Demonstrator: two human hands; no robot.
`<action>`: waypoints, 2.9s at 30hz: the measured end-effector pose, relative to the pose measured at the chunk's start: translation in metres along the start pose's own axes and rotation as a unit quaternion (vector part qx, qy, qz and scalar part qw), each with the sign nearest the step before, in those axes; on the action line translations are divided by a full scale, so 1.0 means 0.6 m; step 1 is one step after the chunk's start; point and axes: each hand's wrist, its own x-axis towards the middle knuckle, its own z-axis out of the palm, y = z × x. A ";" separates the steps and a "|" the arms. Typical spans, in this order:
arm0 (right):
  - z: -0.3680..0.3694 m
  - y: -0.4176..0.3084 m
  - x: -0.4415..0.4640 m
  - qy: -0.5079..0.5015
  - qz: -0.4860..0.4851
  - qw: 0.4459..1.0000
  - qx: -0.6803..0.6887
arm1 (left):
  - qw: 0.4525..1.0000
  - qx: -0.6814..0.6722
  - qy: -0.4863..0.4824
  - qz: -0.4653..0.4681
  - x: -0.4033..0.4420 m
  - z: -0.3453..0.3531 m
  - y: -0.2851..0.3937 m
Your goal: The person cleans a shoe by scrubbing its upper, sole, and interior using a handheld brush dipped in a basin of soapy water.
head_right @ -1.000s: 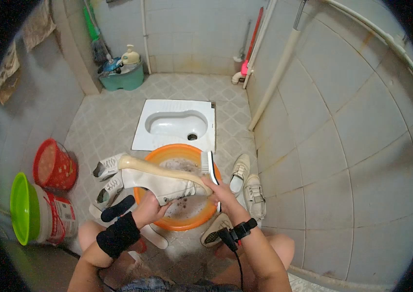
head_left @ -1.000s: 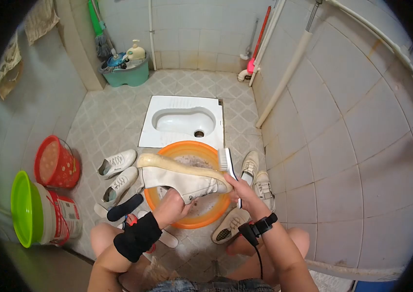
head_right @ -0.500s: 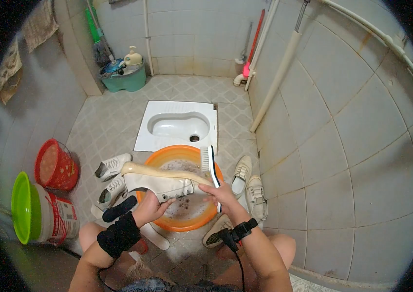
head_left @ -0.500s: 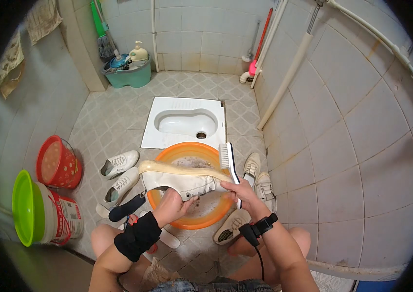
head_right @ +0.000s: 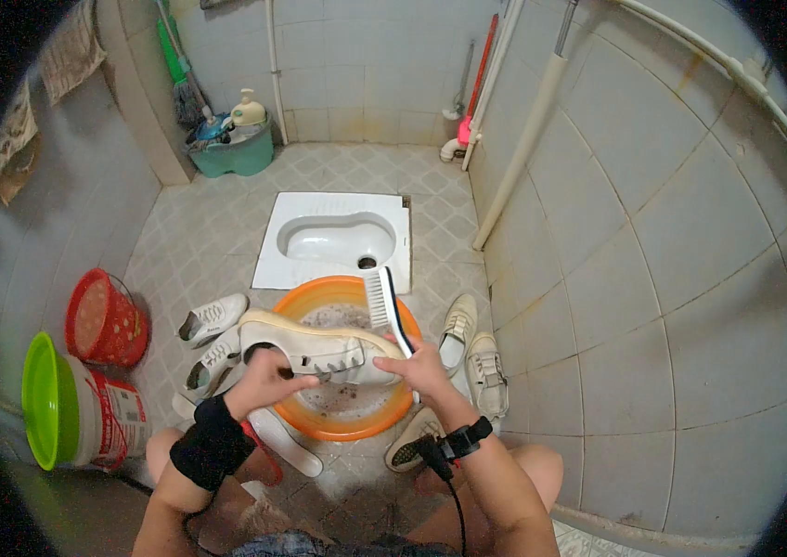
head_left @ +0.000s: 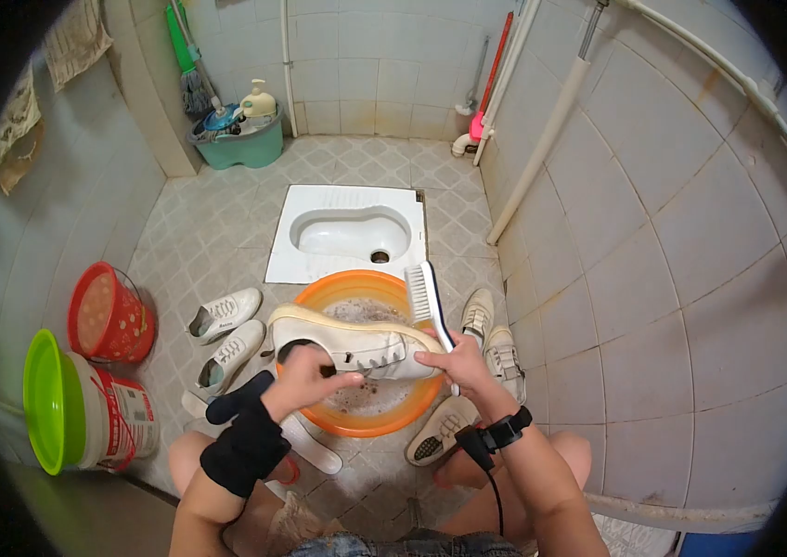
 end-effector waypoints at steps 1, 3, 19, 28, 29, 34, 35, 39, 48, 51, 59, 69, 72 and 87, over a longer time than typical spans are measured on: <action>-0.003 -0.006 -0.002 0.000 0.000 1.000 -0.001 | 0.997 -0.008 -0.024 -0.072 -0.003 -0.022 0.004; -0.018 -0.019 -0.005 0.010 0.002 1.000 -0.022 | 0.994 -0.031 0.043 -0.093 -0.007 -0.055 -0.028; -0.039 -0.034 0.005 -0.095 -0.118 0.982 -0.113 | 0.893 -0.286 -0.207 -0.278 -0.047 -0.076 -0.114; 0.002 -0.010 0.013 0.143 -0.237 0.908 -0.314 | 0.885 -0.300 -0.138 -0.328 -0.036 -0.019 -0.054; 0.016 -0.018 0.003 0.217 -0.249 0.860 -0.390 | 0.885 -0.301 -0.136 -0.328 -0.036 -0.013 -0.060; 0.111 0.063 -0.047 0.043 -0.326 0.840 -0.432 | 0.867 -0.232 -0.035 -0.441 -0.014 -0.001 -0.022; 0.118 0.072 -0.055 0.038 -0.298 0.840 -0.452 | 0.866 -0.231 -0.039 -0.442 -0.016 0.003 -0.029; 0.031 0.026 0.034 0.200 -0.114 0.860 -0.455 | 0.892 -0.306 0.005 -0.333 -0.026 0.020 -0.050; 0.053 0.022 0.010 0.121 -0.130 0.871 -0.458 | 0.912 -0.240 0.024 -0.331 -0.018 0.021 -0.014; 0.059 0.073 0.003 0.148 -0.204 0.874 -0.416 | 0.914 -0.220 0.034 -0.339 -0.020 0.019 -0.015; 0.046 0.013 0.011 0.187 -0.123 0.872 -0.435 | 0.838 -0.422 -0.030 -0.346 -0.015 0.031 -0.028; 0.034 0.044 0.018 0.192 -0.109 0.875 -0.430 | 0.789 -0.455 -0.073 -0.406 -0.019 0.041 -0.031; 0.107 0.076 -0.059 0.099 -0.297 0.839 -0.446 | 0.803 -0.454 -0.058 -0.382 -0.023 0.029 -0.041; 0.032 0.049 0.010 0.125 -0.317 0.748 -0.570 | 0.958 -0.144 0.031 -0.246 -0.014 0.047 -0.047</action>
